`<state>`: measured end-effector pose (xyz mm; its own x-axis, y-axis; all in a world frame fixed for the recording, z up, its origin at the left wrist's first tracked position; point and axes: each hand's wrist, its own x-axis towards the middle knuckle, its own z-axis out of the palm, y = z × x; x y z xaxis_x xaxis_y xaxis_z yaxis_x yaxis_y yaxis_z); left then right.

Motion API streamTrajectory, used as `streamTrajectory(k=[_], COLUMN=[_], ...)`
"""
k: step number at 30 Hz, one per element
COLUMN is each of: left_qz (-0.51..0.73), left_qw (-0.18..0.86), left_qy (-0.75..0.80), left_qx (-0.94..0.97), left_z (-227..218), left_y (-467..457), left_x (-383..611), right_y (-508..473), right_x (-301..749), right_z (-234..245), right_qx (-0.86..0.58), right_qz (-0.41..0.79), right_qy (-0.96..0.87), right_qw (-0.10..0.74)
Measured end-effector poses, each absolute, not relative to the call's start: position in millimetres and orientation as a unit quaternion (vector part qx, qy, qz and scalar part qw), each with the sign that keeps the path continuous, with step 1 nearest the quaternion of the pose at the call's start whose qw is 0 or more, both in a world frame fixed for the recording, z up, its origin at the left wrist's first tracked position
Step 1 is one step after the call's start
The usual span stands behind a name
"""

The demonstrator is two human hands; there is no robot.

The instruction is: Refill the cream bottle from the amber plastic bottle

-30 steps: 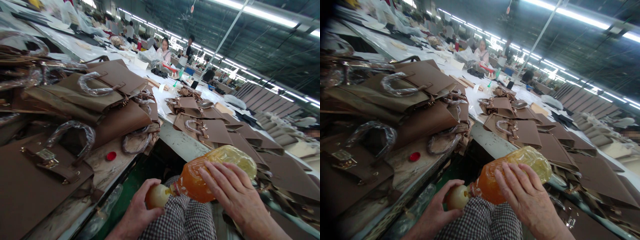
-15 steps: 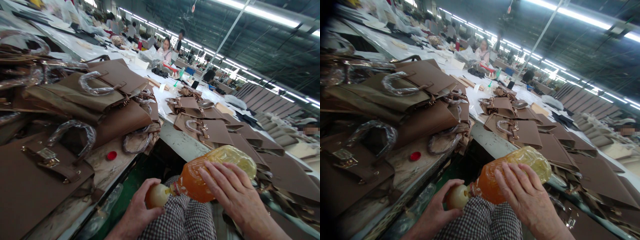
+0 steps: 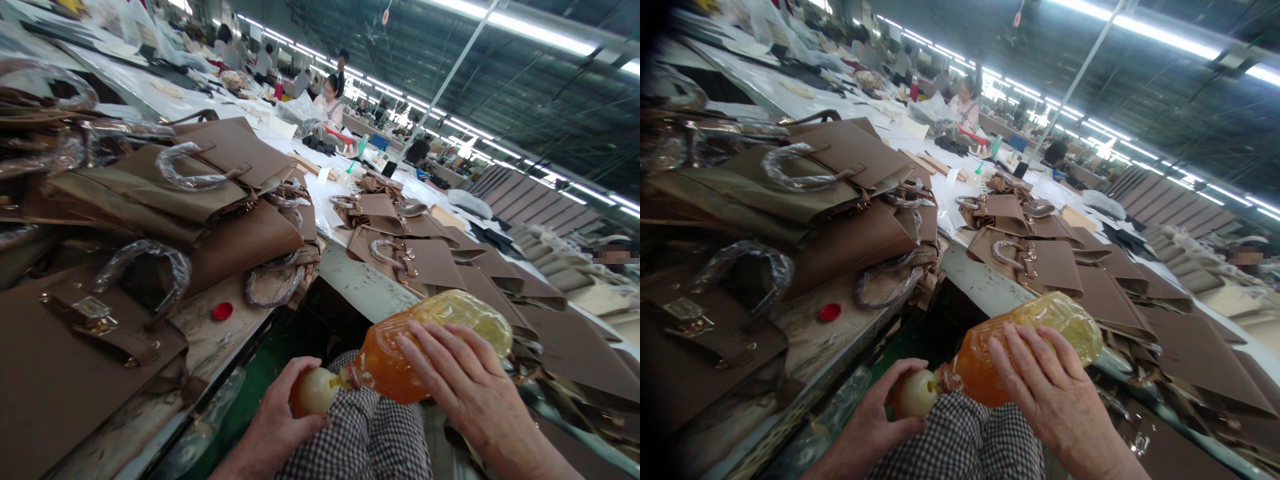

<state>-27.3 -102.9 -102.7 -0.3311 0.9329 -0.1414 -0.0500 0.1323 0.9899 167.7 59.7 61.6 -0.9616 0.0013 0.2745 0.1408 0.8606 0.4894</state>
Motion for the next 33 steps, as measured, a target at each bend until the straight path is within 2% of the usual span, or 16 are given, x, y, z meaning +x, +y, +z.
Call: streamTrajectory(k=[33], left_qz=[0.539], left_qw=[0.458], left_qy=[0.605], left_qx=[0.366], left_z=[-100.0], left_y=[-101.6], left_x=[-28.1], right_y=[60.6], right_x=[168.2], right_z=[63.0], right_qx=[-0.037], right_qz=[-0.271], right_qy=[-0.953], right_qw=[0.130])
